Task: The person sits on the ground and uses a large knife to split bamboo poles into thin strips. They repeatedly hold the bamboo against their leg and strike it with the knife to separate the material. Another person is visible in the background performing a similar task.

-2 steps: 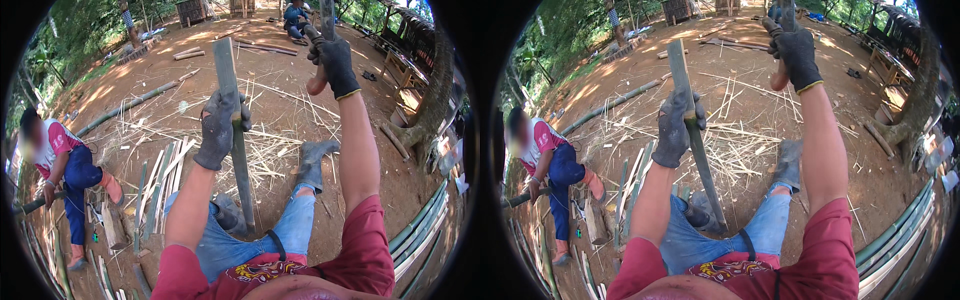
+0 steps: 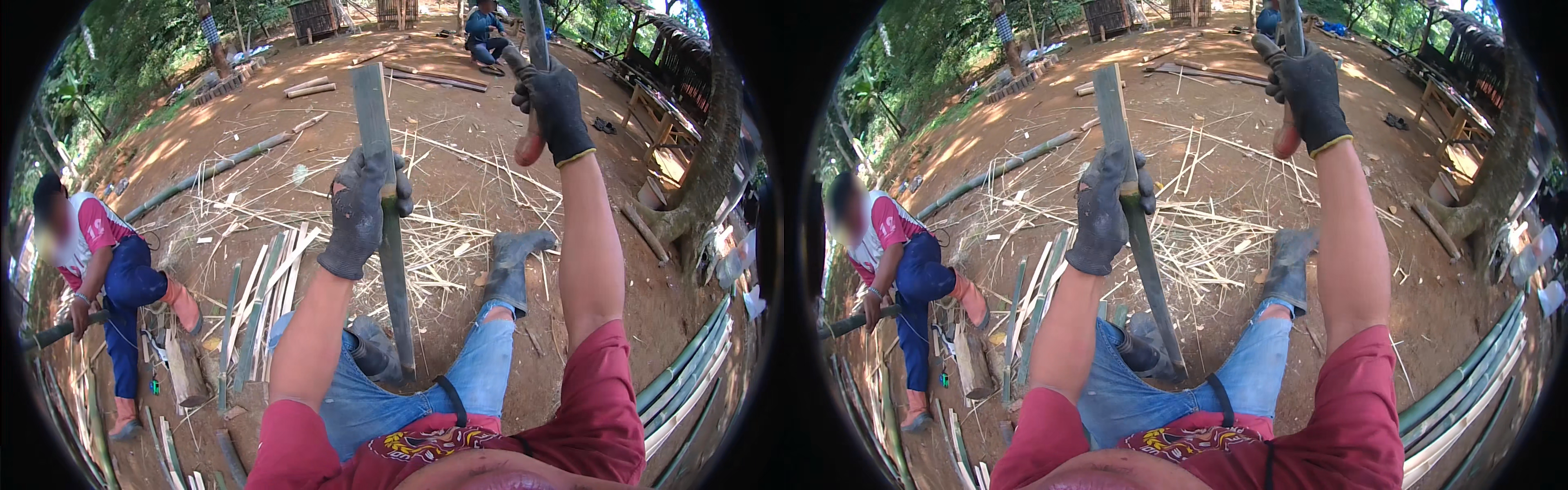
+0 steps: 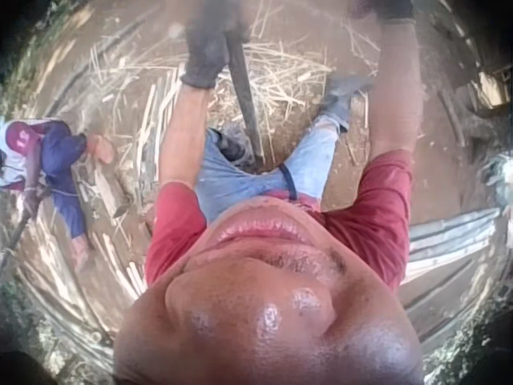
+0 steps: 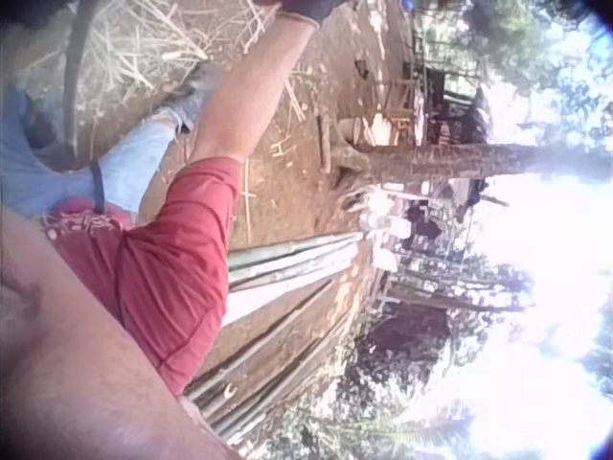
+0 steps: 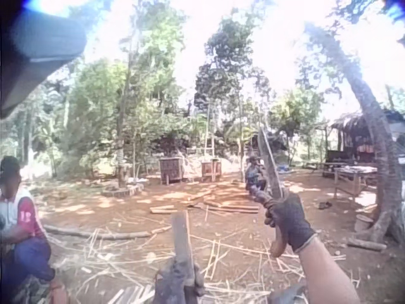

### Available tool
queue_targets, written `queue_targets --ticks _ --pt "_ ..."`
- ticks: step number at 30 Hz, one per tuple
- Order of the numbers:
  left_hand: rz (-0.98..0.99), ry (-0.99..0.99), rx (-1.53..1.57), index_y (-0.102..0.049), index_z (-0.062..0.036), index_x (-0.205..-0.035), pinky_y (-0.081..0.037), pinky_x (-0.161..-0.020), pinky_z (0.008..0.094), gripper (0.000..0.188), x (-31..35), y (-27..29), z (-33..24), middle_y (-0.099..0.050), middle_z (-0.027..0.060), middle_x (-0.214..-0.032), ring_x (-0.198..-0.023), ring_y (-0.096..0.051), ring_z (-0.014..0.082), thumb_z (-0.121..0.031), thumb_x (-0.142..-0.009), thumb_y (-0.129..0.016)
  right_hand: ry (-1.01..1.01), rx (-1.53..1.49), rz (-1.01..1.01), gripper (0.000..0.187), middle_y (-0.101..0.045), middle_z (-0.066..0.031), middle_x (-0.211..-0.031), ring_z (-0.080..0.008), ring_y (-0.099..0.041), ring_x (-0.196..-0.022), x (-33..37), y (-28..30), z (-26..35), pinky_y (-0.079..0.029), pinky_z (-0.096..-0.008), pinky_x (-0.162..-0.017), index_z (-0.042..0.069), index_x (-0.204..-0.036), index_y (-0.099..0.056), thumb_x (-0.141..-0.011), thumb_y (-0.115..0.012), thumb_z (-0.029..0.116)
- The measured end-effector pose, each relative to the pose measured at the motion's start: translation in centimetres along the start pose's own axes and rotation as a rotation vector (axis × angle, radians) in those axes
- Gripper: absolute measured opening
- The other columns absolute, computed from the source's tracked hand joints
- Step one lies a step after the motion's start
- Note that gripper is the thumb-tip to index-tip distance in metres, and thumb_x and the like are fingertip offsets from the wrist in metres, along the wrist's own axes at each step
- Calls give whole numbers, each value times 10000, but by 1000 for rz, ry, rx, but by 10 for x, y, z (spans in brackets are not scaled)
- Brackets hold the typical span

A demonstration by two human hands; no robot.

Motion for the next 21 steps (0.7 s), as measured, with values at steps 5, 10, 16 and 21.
queue_targets --ticks 5,10,16,21 --pt "-12 -15 -47 -537 -34 -1001 -465 -522 273 420 6 0 -3 -572 73 -670 -555 -561 151 -454 -994 -553 -60 -204 143 349 -563 -6 -665 -109 -579 -554 39 -10 -20 -453 -260 -506 4 -1106 -657 -972 -627 324" --pt "30 1 -28 -557 -42 -981 -467 -496 273 431 6 -10 -4 -570 72 -643 -525 -552 150 -471 -1002 -522 44 -370 276 267 -584 -9 -651 -97 -570 -546 42 -10 -21 -467 -264 -517 5 -1130 -675 -961 -622 205" --pt "123 64 64 -580 -73 -957 -403 -394 256 491 5 -8 -8 -509 28 -590 -425 -474 123 -536 -1016 -427 300 -157 149 209 -578 9 -652 -60 -542 -549 82 -30 13 -449 -255 -508 65 -1125 -694 -965 -608 169" --pt "209 161 276 -583 -70 -980 -367 -361 244 541 -3 -12 -10 -435 -6 -553 -388 -410 105 -559 -1027 -356 907 252 79 280 -664 -68 -794 -237 -653 -717 100 -57 38 -508 -367 -631 102 -1031 -709 -762 -732 176"
Point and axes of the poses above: each hand's wrist, its own x-axis away from the middle knuckle, its own y-axis out of the back of the hand, z = x × y, the point moved 2 cm from there along -x, towards the middle knuckle
